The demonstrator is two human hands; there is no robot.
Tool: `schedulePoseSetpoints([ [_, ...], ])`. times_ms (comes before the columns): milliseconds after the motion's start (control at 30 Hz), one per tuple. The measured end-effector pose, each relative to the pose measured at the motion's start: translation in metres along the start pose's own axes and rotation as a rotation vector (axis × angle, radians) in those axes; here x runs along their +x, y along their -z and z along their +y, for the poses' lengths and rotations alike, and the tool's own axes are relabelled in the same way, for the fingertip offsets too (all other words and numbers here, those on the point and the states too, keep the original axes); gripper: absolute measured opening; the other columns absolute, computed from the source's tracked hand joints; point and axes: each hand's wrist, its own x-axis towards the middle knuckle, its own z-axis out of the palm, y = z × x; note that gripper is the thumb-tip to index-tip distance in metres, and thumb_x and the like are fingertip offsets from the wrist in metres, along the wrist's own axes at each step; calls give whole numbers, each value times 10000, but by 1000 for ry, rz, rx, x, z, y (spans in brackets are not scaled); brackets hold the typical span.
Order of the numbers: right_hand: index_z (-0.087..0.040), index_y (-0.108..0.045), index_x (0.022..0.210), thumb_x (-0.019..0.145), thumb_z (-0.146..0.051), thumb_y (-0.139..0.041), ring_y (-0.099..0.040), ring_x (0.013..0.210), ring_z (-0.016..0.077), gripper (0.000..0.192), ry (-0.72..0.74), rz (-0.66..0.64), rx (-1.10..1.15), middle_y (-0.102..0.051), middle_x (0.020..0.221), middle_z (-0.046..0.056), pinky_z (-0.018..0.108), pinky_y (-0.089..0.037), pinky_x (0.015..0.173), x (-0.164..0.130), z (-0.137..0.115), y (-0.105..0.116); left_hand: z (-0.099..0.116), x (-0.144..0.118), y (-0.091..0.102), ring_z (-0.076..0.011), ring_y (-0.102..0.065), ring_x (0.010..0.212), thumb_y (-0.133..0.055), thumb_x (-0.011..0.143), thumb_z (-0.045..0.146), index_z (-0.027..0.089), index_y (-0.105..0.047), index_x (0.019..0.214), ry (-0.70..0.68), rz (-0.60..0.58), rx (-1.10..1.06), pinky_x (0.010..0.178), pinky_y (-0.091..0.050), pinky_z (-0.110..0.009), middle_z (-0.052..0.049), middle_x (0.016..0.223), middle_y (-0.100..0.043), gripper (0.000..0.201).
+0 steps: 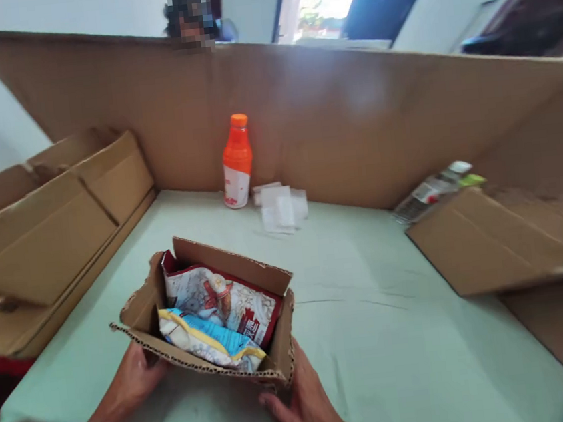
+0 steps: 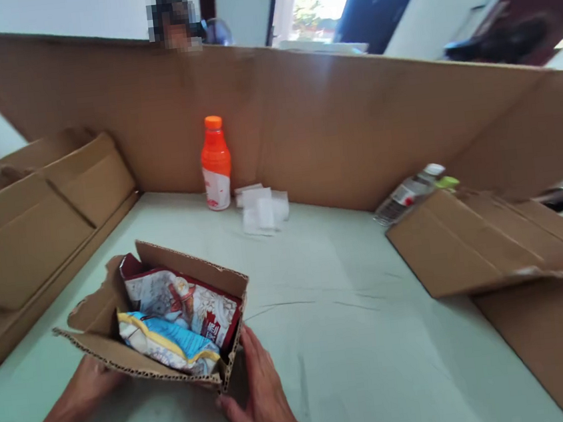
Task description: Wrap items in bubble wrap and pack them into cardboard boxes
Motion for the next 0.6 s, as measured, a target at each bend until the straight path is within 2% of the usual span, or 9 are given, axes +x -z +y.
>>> schedulePoseSetpoints([
  [67,-287,-151,1639,840,-493,-688,-473,1420,395,985,-23,67,43,-393,1617,140,548,-472,1126,14,0,11,0,11,-21,-355,-726,891,-817,496,588,231,-673,921,21,-10,-23,834,-623,-476,-72,797,-731,574],
  [100,-281,-215,1625,836,-493,-689,-493,1404,386,945,-49,94,71,-433,1593,134,533,-475,1125,23,1,21,1,17,-32,-347,-725,915,-821,515,563,228,-659,945,15,-9,-42,857,-617,-473,-68,821,-731,568],
  [233,-221,-448,1508,836,-472,-648,-563,1323,361,744,-157,167,190,-569,1473,129,505,-491,1093,67,15,66,17,42,-80,-337,-657,1181,-818,597,454,193,-572,1201,-81,-104,-140,1057,-517,-472,-140,1192,-701,703],
  [333,-175,-534,1422,795,-417,-646,-589,1280,355,681,-177,145,237,-619,1411,138,494,-495,1076,90,34,91,23,58,-108,-358,-615,1249,-819,601,441,176,-552,1244,-128,-103,-139,1108,-467,-498,-165,1260,-664,745],
  [433,-189,-608,1340,768,-341,-655,-651,1182,325,594,-164,46,260,-687,1320,113,468,-528,1022,104,58,114,9,62,-122,-378,-595,1269,-803,629,485,174,-566,1220,-100,-14,-115,1131,-436,-530,-156,1202,-675,709],
  [533,-215,-708,1183,782,-323,-678,-665,1166,309,417,-123,-7,267,-730,1249,81,472,-498,1049,127,82,146,-19,59,-122,-366,-573,1303,-767,701,511,192,-545,1267,-53,44,-127,1163,-396,-533,-152,1228,-667,686],
  [600,-217,-732,1138,797,-310,-672,-658,1181,298,359,-104,-29,281,-737,1239,73,473,-480,1064,153,98,171,-34,55,-119,-356,-581,1299,-746,739,520,200,-534,1292,-45,52,-107,1169,-389,-535,-146,1213,-678,673],
])
